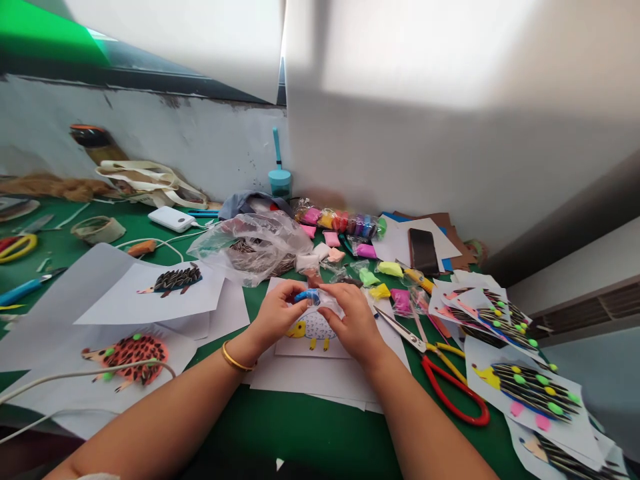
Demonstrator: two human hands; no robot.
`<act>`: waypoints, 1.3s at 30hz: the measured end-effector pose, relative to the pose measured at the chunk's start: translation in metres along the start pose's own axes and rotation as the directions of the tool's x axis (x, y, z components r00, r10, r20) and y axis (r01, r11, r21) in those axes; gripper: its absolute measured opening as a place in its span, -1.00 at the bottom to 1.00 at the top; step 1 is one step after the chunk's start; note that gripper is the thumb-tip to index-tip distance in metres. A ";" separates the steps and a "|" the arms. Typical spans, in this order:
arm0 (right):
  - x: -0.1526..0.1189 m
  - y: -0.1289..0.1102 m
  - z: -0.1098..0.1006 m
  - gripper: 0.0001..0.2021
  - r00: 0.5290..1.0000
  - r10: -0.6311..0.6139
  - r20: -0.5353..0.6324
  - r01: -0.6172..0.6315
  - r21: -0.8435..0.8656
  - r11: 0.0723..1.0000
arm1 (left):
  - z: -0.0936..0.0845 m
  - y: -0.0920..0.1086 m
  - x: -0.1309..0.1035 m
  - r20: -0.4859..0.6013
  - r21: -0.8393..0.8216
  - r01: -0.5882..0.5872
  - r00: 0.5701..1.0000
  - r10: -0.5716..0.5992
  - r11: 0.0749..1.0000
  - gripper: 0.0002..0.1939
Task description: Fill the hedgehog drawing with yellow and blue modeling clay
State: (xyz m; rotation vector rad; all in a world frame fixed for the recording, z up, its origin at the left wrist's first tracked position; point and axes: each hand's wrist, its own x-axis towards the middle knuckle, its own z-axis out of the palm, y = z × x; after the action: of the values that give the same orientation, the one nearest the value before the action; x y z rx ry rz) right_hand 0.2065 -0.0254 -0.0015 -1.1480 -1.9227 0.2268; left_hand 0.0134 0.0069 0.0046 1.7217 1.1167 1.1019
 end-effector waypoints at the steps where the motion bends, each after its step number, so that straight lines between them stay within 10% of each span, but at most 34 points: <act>1: 0.000 0.000 0.001 -0.66 1.000 -0.005 0.008 0.005 0.008 1.000 | 0.000 0.000 0.000 0.019 -0.004 0.012 1.000 -0.012 1.000 -0.85; 14: 0.000 -0.009 -0.002 -0.81 0.997 -0.060 0.055 0.058 0.022 0.998 | -0.001 0.000 0.000 0.332 -0.338 0.381 0.904 -0.270 0.861 -0.62; 21: -0.002 -0.003 -0.002 -0.45 0.998 -0.041 0.037 0.044 -0.076 0.996 | -0.006 0.000 0.003 0.301 -0.416 0.426 0.898 -0.321 0.803 -0.61; 29: 0.000 -0.015 0.000 -0.83 0.998 -0.053 0.024 0.054 -0.041 0.998 | -0.001 0.007 -0.001 0.395 -0.357 0.512 0.841 -0.371 0.781 -0.54; 36: -0.003 0.000 0.000 -0.47 0.998 0.024 0.056 -0.024 -0.001 1.000 | -0.005 0.006 0.003 0.180 -0.259 0.247 0.962 -0.204 0.934 -0.69; 39: -0.004 0.006 0.000 -0.64 0.996 0.064 0.059 -0.068 0.065 0.996 | -0.005 0.004 0.002 0.063 -0.064 0.044 0.997 -0.040 0.997 -0.82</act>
State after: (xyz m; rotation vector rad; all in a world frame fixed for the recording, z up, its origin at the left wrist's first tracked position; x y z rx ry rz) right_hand 0.2112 -0.0254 -0.0068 -1.1733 -1.9136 0.3606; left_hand 0.0098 0.0081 0.0105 1.6624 1.0629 1.0414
